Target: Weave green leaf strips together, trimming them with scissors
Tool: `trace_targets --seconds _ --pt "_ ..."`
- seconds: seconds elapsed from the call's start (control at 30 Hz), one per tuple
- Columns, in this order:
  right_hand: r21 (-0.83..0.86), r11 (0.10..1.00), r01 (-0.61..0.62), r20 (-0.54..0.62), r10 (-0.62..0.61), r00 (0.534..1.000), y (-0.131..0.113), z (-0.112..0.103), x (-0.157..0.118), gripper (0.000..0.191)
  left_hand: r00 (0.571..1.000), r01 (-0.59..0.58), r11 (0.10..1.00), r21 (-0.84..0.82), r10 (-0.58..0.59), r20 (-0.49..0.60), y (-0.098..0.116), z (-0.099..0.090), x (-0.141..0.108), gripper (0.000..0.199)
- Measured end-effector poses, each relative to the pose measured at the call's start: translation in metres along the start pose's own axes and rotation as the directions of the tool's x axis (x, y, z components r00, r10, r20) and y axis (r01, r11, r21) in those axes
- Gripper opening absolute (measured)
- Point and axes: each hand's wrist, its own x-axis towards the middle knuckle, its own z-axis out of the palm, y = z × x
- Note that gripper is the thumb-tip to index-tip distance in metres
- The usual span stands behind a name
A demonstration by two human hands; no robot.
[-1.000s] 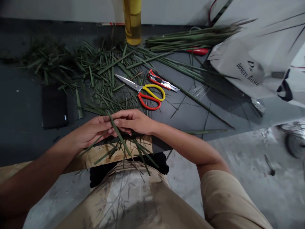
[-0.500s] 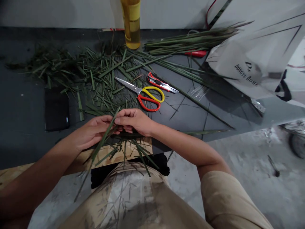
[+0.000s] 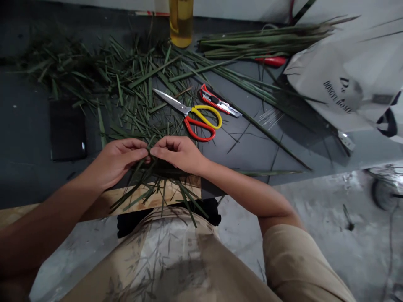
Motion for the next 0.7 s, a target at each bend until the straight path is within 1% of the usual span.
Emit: trace_targets --seconds 0.07,0.13,0.2,0.23,0.3,0.4,0.5,0.63,0.7 --pt "0.003 1.0 -0.001 0.016 0.001 1.0 0.001 -0.003 0.001 0.043 1.0 -0.004 0.999 -0.045 0.003 -0.015 0.002 0.0 0.0 0.022" --pt "-0.036 0.998 0.042 -0.034 -0.043 0.998 0.002 -0.006 0.001 0.044 1.0 -0.003 0.997 -0.082 0.001 -0.022 0.004 0.001 0.0 0.018" --pt "-0.121 0.983 0.141 -0.097 -0.153 0.983 0.002 -0.006 -0.001 0.038 1.0 0.002 0.995 -0.098 -0.005 -0.028 0.005 0.002 0.0 0.019" --pt "-0.173 0.966 0.193 -0.108 -0.214 0.971 0.002 -0.005 -0.003 0.034 0.999 0.006 0.995 -0.099 -0.009 -0.031 0.006 0.002 0.0 0.021" --pt "-0.277 0.925 0.261 -0.081 -0.294 0.952 0.002 -0.001 -0.006 0.028 0.999 0.014 0.995 -0.097 -0.017 -0.035 0.006 0.002 -0.001 0.023" --pt "-0.415 0.867 0.275 -0.021 -0.312 0.95 0.003 0.004 -0.008 0.026 0.999 0.018 0.995 -0.097 -0.021 -0.035 0.005 0.001 0.0 0.027" --pt "-0.505 0.822 0.265 -0.015 -0.315 0.949 0.005 0.005 -0.008 0.017 0.999 0.003 0.995 -0.098 -0.006 -0.031 0.003 0.001 0.001 0.029" --pt "-0.543 0.782 0.305 -0.022 -0.376 0.926 0.005 0.002 -0.008 0.01 0.999 0.008 0.995 -0.098 -0.011 -0.032 0.001 0.003 0.002 0.027" --pt "-0.519 0.796 0.312 -0.034 -0.384 0.923 0.003 0.001 -0.008 0.009 0.999 0.01 0.995 -0.095 -0.014 -0.047 0.001 0.004 0.002 0.026"
